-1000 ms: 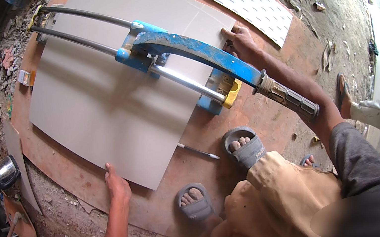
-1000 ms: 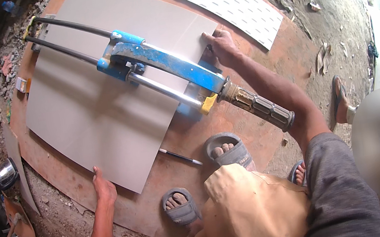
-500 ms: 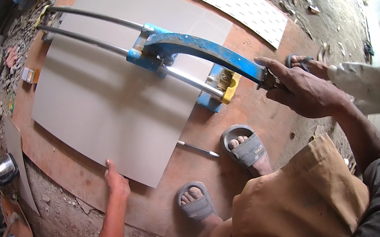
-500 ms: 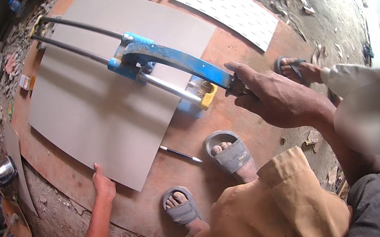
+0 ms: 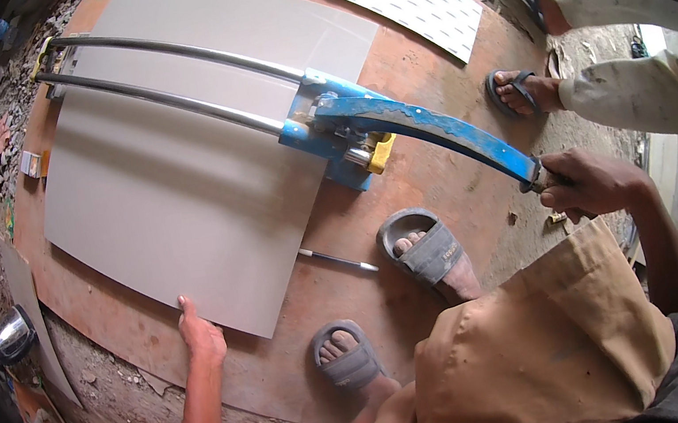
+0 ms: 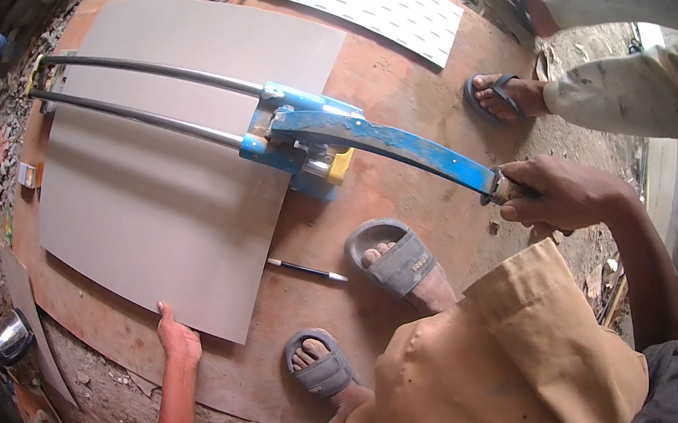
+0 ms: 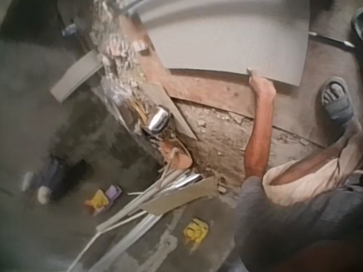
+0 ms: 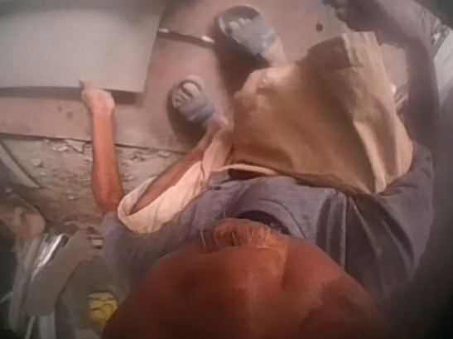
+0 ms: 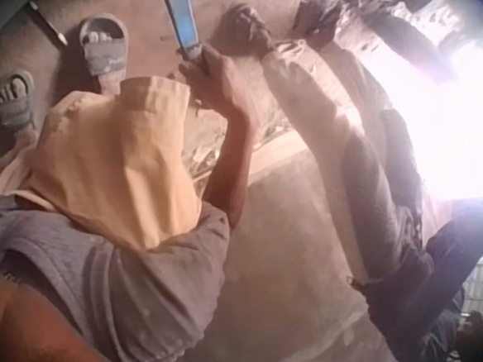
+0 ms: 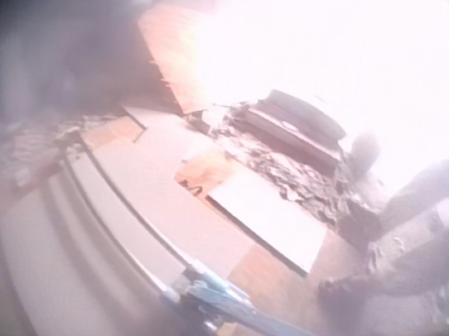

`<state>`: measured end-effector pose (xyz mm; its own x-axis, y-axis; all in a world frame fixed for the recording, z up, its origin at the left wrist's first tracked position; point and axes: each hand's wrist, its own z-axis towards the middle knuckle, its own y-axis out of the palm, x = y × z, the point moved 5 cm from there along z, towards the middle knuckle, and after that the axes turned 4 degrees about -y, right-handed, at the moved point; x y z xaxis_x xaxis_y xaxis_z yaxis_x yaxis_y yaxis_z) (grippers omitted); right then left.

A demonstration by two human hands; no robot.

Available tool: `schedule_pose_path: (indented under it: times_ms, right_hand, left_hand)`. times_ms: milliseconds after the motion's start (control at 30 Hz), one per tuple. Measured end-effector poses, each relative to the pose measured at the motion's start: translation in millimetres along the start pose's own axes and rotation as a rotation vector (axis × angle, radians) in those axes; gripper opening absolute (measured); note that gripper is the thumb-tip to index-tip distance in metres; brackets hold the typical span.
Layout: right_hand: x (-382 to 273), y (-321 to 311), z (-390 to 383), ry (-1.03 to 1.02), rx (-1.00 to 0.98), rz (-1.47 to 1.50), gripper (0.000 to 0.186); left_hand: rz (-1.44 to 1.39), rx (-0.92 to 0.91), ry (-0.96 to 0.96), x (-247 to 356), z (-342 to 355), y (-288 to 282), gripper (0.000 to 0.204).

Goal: The person measures a large ceramic tile with a tape measure and marks it with a pencil. They then position the tile on a manual tile cutter and use the handle to score and snap the tile into two pieces. Finally, they handle a smaller, patterned tile and place it on the cutter.

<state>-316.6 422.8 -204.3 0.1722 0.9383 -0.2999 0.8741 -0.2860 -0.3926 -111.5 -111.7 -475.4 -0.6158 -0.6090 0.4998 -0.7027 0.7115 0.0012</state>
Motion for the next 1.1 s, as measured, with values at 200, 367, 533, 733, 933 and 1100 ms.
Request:
schedule_pose_path:
  times_ms: [200, 367, 533, 733, 933, 1100]
  right_hand:
    - [28, 19, 19, -0.027, -0.029, 0.163, 0.028]
    - [43, 26, 24, -0.036, -0.059, 0.140, 0.037]
    - [62, 34, 19, -0.081, -0.034, 0.250, 0.048]
    - [97, 53, 12, -0.152, 0.243, 0.421, 0.051]
    - [106, 58, 28, -0.196, 0.270, 0.280, 0.048]
    - [56, 52, 9, -0.369, 0.411, 0.041, 0.042]
  left_hand:
    - [-0.010, -0.058, 0.034, -1, 3, -2, 0.056]
    - [-0.024, -0.017, 0.028, -1, 4, -3, 0.056]
    - [-0.024, -0.032, 0.038, -1, 3, -3, 0.057]
    - [-0.031, -0.057, 0.008, -3, 5, 3, 0.056]
    - [-0.117, -0.084, 0.074, -12, 14, -11, 0.057]
    - [-0.015, 0.097, -0.026, -18, 16, -17, 0.068]
